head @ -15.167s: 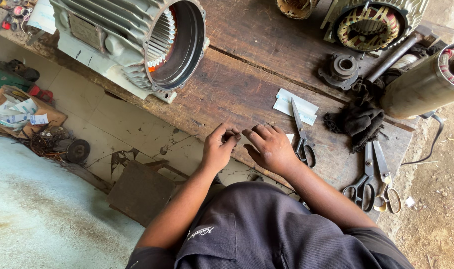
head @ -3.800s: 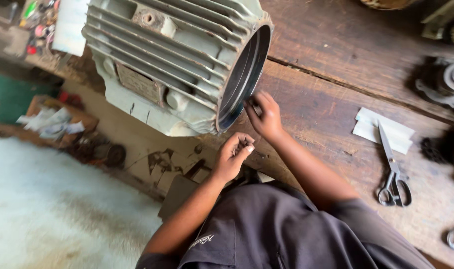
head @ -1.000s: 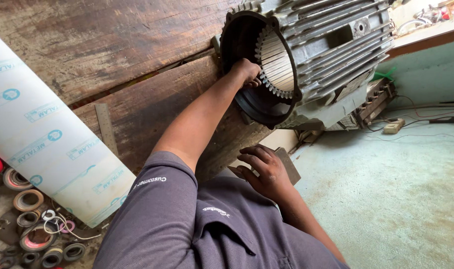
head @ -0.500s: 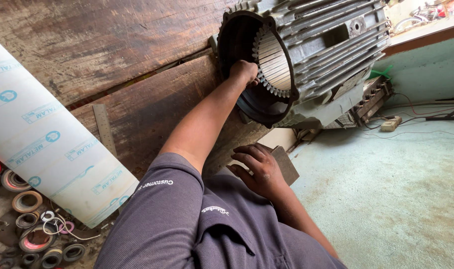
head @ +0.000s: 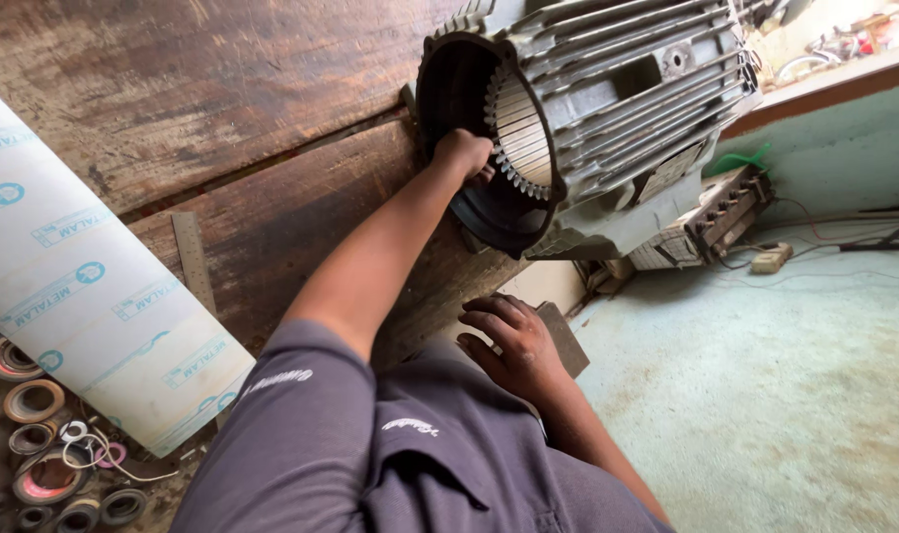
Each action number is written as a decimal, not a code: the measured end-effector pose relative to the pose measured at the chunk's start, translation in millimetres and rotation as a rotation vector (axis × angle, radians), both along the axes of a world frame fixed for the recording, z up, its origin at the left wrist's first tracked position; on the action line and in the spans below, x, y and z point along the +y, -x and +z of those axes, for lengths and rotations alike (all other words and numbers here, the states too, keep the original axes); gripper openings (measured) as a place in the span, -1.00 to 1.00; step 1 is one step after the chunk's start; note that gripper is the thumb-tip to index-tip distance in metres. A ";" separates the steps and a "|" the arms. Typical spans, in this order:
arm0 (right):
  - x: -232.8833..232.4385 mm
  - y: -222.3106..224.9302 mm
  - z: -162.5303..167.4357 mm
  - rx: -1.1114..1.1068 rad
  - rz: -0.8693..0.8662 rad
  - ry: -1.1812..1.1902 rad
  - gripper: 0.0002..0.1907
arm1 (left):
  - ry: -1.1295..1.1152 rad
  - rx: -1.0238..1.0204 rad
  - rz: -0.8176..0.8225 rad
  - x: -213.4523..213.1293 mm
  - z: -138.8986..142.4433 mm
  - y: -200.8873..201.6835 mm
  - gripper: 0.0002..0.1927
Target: The person cuts and tears strips of white insulating paper from a roll and folds them, then inserts the paper pieces into the slots of a disassembled electric motor stator on the workbench, working around the motor housing.
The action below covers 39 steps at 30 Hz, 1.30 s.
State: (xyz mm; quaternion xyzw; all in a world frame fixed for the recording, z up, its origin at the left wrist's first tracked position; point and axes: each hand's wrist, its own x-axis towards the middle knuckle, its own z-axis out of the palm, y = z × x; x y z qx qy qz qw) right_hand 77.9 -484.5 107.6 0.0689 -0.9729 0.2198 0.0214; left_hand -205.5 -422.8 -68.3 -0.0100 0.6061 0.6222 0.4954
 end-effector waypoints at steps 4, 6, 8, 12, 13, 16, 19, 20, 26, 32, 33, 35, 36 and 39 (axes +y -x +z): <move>17.4 2.7 8.9 0.054 0.028 0.015 -0.70 | -0.184 0.130 0.067 -45.2 0.3 -15.8 -0.80; 27.6 8.8 17.2 0.117 0.053 0.026 -0.70 | -0.421 0.276 0.142 -72.0 9.8 -29.5 -0.84; 40.7 16.0 29.0 0.182 0.093 0.043 -0.69 | -0.463 0.372 0.167 -102.5 27.8 -43.0 -0.85; 77.0 34.2 45.9 0.359 0.277 0.147 -0.69 | -0.372 0.399 0.308 -147.9 79.3 -69.0 -0.87; 88.7 38.4 48.1 0.391 0.313 0.163 -0.68 | -0.386 0.447 0.342 -154.4 93.1 -75.0 -0.88; 131.7 48.1 52.1 0.483 0.447 0.243 -0.66 | -0.404 0.593 0.455 -153.1 132.2 -100.0 -0.90; 185.4 51.9 58.7 0.516 0.582 0.312 -0.65 | -0.392 0.710 0.573 -131.9 170.5 -135.3 -0.90; 202.7 55.0 61.1 0.528 0.620 0.334 -0.65 | -0.387 0.703 0.631 -120.6 183.6 -148.8 -0.91; 277.4 82.4 73.2 0.568 0.729 0.454 -0.66 | -0.173 1.136 0.603 -46.4 249.1 -209.0 -0.83; 285.2 95.7 88.7 0.617 0.824 0.539 -0.50 | -0.068 1.298 0.553 -8.6 277.9 -227.7 -0.79; 283.9 95.0 92.7 0.607 0.829 0.534 -0.49 | -0.032 1.285 0.553 -8.2 284.1 -232.5 -0.82; 282.5 89.7 98.8 0.581 0.832 0.510 -0.47 | 0.009 1.326 0.548 -15.0 295.4 -244.2 -0.86; 280.6 87.7 100.5 0.587 0.837 0.498 -0.47 | 0.019 1.381 0.538 -21.6 300.1 -250.8 -0.87; 267.5 78.4 103.8 0.608 0.814 0.464 -0.48 | 0.007 1.450 0.564 -46.2 310.2 -275.6 -0.89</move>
